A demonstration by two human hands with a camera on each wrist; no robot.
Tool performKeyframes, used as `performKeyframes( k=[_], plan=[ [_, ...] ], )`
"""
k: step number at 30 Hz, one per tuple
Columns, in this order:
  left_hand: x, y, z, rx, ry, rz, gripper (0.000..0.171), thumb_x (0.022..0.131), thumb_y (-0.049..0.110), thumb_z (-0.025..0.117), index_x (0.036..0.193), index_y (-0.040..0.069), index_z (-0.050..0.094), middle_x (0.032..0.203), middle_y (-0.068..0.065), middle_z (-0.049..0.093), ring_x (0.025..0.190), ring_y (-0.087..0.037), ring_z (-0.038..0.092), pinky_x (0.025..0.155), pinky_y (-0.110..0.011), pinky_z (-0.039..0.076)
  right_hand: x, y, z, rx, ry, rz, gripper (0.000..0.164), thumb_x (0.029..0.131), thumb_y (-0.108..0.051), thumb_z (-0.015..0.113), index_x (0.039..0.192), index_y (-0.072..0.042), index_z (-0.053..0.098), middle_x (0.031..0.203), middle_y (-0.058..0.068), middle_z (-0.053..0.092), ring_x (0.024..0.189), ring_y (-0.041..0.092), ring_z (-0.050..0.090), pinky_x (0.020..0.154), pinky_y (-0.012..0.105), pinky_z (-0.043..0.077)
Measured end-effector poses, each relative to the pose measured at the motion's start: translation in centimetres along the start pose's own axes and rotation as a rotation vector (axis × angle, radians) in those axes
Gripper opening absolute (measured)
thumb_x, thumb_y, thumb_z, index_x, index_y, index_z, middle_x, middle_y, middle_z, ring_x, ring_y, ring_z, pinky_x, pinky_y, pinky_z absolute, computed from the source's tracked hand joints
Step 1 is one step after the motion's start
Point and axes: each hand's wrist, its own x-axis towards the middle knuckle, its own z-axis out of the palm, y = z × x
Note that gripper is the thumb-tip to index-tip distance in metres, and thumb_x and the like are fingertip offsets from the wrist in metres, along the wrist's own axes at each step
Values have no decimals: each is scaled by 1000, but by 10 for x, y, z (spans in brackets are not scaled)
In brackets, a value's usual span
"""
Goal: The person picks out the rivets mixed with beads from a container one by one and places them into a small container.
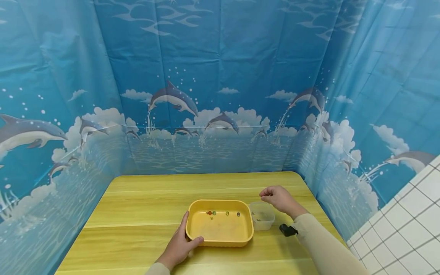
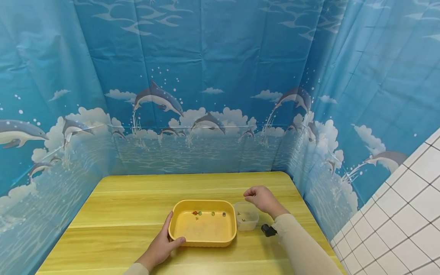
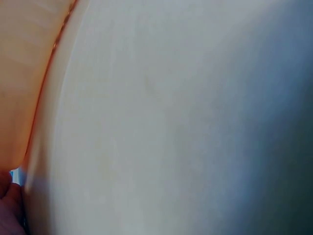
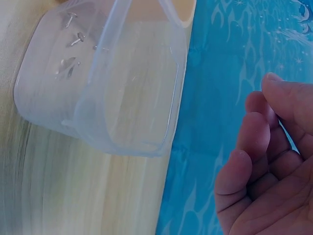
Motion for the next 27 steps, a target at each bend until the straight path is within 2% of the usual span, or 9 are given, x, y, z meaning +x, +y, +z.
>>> performKeyframes(
  k=[27],
  plan=[
    [-2, 2, 0, 6, -4, -12, 115, 92, 42, 83, 171, 18, 3, 171, -28, 24, 142, -38, 54, 114, -47, 48, -3, 5, -6, -37, 12, -15, 19, 101, -17, 70, 115, -7, 78, 113, 8, 75, 100, 23, 70, 84, 45, 60]
  ],
)
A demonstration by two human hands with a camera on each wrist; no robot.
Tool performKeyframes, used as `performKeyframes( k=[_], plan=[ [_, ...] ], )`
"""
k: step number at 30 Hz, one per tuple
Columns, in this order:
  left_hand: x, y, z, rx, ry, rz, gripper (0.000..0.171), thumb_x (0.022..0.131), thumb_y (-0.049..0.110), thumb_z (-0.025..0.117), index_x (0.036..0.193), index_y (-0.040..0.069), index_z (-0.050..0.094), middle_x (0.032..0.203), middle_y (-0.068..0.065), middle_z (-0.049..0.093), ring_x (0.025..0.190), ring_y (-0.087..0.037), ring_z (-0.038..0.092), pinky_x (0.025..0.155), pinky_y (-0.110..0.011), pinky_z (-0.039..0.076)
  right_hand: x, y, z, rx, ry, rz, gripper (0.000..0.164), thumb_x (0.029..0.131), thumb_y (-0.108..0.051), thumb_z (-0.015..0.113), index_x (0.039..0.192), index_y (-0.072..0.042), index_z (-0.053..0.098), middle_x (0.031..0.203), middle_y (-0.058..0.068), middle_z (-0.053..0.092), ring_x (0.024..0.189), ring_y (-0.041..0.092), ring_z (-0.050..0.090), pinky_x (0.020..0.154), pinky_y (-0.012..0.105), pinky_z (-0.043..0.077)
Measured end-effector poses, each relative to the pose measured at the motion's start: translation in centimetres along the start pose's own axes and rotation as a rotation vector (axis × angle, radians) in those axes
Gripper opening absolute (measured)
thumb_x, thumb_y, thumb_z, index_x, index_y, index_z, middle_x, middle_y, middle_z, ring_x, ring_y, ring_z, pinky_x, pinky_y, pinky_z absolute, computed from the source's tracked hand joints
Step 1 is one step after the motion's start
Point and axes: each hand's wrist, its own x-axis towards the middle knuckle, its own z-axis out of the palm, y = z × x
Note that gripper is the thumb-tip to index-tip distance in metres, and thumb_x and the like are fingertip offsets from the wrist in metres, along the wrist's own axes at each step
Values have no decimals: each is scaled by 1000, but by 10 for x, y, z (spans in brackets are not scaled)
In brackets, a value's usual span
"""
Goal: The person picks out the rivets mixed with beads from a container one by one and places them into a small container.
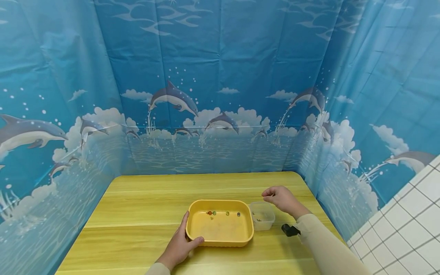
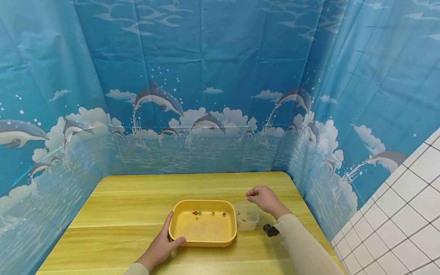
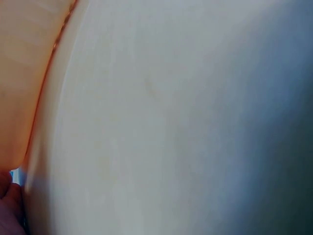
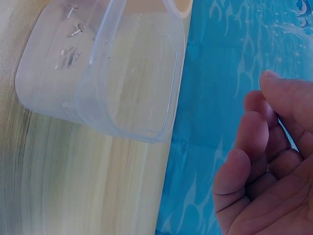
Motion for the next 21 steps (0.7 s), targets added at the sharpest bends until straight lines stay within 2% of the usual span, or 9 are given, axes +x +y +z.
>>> performKeyframes(
  k=[6, 13, 21],
  plan=[
    [0, 0, 1, 20, 4, -8, 115, 92, 46, 82, 171, 16, 3, 171, -28, 24, 144, -40, 52, 115, -50, 46, 0, 2, 1, 12, -1, 7, 18, 101, -16, 71, 114, -7, 78, 113, 8, 75, 100, 23, 69, 84, 45, 59],
    [-3, 5, 0, 48, 14, -22, 116, 91, 47, 82, 171, 15, 5, 172, -27, 23, 152, -45, 41, 122, -58, 36, 2, 3, 2, -7, 5, -3, 17, 100, -16, 71, 113, -8, 78, 112, 7, 75, 100, 23, 69, 84, 44, 59],
    [-3, 6, 0, 46, 13, -26, 116, 91, 46, 82, 171, 16, 5, 172, -27, 23, 152, -45, 40, 122, -58, 34, 2, 2, 1, -7, 6, 6, 17, 101, -18, 71, 114, -9, 78, 112, 7, 74, 100, 23, 68, 83, 43, 59]
  ],
)
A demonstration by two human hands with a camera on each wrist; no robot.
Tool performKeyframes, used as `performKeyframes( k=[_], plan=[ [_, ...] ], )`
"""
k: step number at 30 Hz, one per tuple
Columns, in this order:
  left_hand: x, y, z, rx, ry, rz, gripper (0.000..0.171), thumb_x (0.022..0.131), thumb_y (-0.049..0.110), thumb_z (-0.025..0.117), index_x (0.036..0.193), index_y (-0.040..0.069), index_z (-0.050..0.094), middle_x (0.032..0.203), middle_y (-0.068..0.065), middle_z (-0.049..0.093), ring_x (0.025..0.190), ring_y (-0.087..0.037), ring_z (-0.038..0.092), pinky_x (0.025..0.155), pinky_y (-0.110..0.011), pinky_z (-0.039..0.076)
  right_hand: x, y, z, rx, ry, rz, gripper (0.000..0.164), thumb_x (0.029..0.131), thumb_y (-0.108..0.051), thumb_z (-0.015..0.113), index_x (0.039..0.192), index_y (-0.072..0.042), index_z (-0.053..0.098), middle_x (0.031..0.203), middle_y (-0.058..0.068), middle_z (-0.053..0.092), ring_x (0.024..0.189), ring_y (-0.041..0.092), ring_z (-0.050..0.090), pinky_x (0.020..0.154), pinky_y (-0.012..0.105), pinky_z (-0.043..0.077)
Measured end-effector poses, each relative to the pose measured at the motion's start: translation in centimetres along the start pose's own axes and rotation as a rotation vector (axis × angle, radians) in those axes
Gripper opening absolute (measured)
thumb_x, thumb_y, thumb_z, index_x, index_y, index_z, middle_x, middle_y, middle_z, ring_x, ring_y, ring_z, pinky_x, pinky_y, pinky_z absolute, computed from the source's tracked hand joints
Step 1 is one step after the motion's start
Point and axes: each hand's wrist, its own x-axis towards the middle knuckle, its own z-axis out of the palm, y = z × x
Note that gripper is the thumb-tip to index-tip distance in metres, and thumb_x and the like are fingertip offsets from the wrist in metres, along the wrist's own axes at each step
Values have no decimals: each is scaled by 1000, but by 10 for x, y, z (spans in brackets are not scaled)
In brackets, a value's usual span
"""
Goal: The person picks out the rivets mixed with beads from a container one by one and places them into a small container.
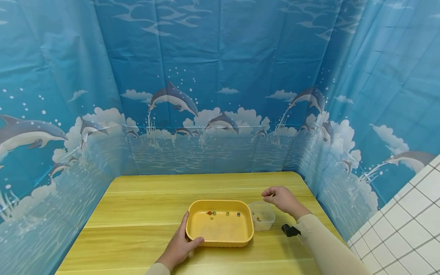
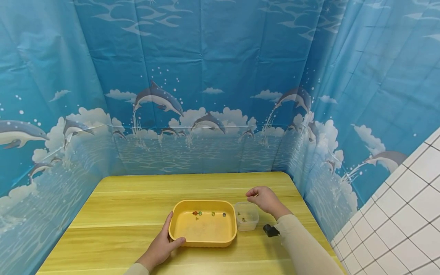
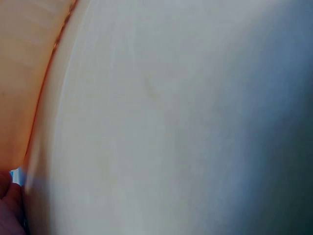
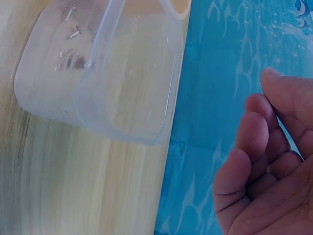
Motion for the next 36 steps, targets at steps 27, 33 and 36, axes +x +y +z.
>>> performKeyframes(
  k=[27, 33, 36],
  plan=[
    [4, -7, 1, -12, -2, 20, 116, 91, 48, 81, 171, 15, 4, 172, -26, 23, 152, -45, 41, 122, -57, 36, 18, -65, 47, 130, -27, -44, 24, 102, -20, 71, 125, -18, 77, 122, 0, 75, 98, 15, 65, 83, 36, 59],
    [4, -6, 1, -13, 8, 16, 116, 91, 48, 82, 171, 17, 5, 173, -24, 24, 152, -44, 41, 122, -58, 35, 25, -75, 62, 141, -59, -57, 26, 101, -20, 72, 126, -18, 77, 122, -1, 75, 97, 14, 65, 83, 37, 58],
    [4, -5, 1, -14, 9, 16, 116, 90, 48, 82, 171, 16, 5, 172, -25, 24, 152, -44, 41, 122, -58, 35, 28, -79, 68, 136, -68, -66, 26, 101, -19, 72, 126, -18, 77, 122, -1, 75, 98, 14, 65, 84, 37, 58]
  ],
)
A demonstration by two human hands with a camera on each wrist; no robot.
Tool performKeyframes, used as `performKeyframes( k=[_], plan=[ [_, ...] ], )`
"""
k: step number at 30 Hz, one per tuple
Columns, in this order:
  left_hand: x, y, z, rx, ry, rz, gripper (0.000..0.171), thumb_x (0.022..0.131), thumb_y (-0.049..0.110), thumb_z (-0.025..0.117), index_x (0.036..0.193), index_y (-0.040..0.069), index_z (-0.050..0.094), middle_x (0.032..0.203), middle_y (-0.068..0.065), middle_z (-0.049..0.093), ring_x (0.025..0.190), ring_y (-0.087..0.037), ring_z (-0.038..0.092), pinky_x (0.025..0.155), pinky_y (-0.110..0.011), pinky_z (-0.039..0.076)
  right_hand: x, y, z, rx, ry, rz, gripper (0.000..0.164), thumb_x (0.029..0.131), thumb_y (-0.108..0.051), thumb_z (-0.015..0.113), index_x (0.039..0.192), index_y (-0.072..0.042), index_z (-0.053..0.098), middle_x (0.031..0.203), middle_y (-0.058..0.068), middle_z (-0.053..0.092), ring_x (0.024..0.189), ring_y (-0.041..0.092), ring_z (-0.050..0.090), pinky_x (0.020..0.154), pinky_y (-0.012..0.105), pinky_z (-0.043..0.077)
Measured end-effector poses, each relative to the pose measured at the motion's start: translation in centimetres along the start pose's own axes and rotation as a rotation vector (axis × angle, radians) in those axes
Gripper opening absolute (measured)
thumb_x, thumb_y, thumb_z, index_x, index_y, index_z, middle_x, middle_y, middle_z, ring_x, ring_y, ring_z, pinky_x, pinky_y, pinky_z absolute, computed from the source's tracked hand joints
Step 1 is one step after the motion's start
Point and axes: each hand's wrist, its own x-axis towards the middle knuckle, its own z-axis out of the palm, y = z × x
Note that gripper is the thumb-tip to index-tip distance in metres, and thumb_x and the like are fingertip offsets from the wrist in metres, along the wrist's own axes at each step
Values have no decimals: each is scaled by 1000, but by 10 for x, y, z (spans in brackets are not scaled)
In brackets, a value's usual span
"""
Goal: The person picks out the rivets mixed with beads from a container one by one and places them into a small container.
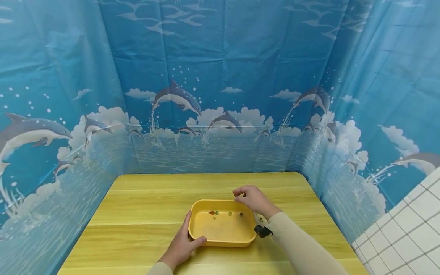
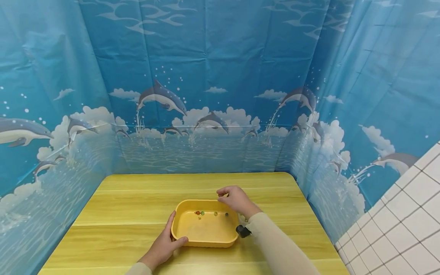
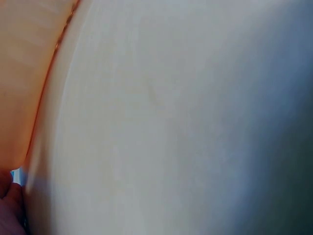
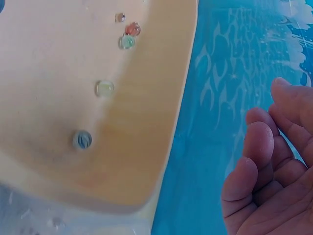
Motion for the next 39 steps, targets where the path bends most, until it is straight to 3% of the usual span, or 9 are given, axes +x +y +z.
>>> performKeyframes(
  k=[10, 21, 24, 27, 29, 31, 35, 39],
  plan=[
    [2, 3, 2, -6, -5, 7, 117, 90, 48, 83, 171, 15, 5, 172, -26, 24, 150, -43, 44, 122, -58, 36, 4, -4, 11, -41, -24, -28, 27, 102, -22, 70, 129, -17, 76, 124, 0, 75, 104, 17, 66, 88, 40, 58],
    [2, 5, -1, -31, -24, 15, 116, 92, 45, 82, 171, 15, 3, 171, -27, 25, 144, -39, 52, 118, -52, 43, 9, -11, 25, -11, -63, -41, 27, 103, -21, 70, 129, -17, 76, 122, 1, 74, 98, 16, 66, 86, 40, 58],
    [2, 6, -2, -33, -23, 14, 116, 92, 44, 82, 171, 17, 3, 172, -26, 24, 145, -39, 51, 118, -52, 42, 11, -11, 27, -25, -77, -46, 29, 103, -24, 70, 130, -16, 75, 123, 0, 74, 93, 10, 63, 81, 35, 56],
    [1, 7, -2, -33, -23, 12, 116, 92, 43, 82, 171, 16, 3, 172, -26, 24, 146, -40, 50, 119, -52, 42, 12, -11, 30, -4, -101, -37, 32, 103, -23, 69, 133, -13, 74, 122, 1, 73, 69, 11, 53, 62, 33, 50],
    [0, 6, -2, -30, -24, 6, 115, 92, 44, 82, 171, 16, 3, 172, -26, 23, 146, -40, 50, 119, -52, 42, 13, -11, 33, 2, -110, -40, 32, 103, -21, 70, 133, -10, 73, 121, 2, 74, 64, 11, 50, 58, 33, 48],
    [0, 6, -2, -27, -25, 3, 116, 92, 44, 82, 171, 16, 3, 172, -27, 24, 146, -40, 50, 119, -52, 42, 13, -11, 36, 13, -118, -42, 32, 103, -19, 69, 133, -9, 73, 120, 3, 74, 67, 13, 55, 62, 36, 52],
    [-1, 4, -2, -19, -28, 2, 116, 92, 45, 82, 171, 16, 3, 171, -28, 24, 145, -40, 51, 118, -53, 42, 14, -10, 43, -1, -121, -64, 31, 103, -19, 70, 132, -9, 74, 121, 4, 75, 103, 16, 68, 84, 41, 58],
    [-2, 2, -2, -28, -34, 6, 115, 92, 44, 81, 171, 17, 2, 171, -28, 24, 144, -40, 52, 117, -53, 44, 16, -8, 51, 19, -143, -66, 32, 102, -16, 70, 132, -7, 73, 122, 9, 74, 99, 19, 68, 77, 41, 59]
  ],
)
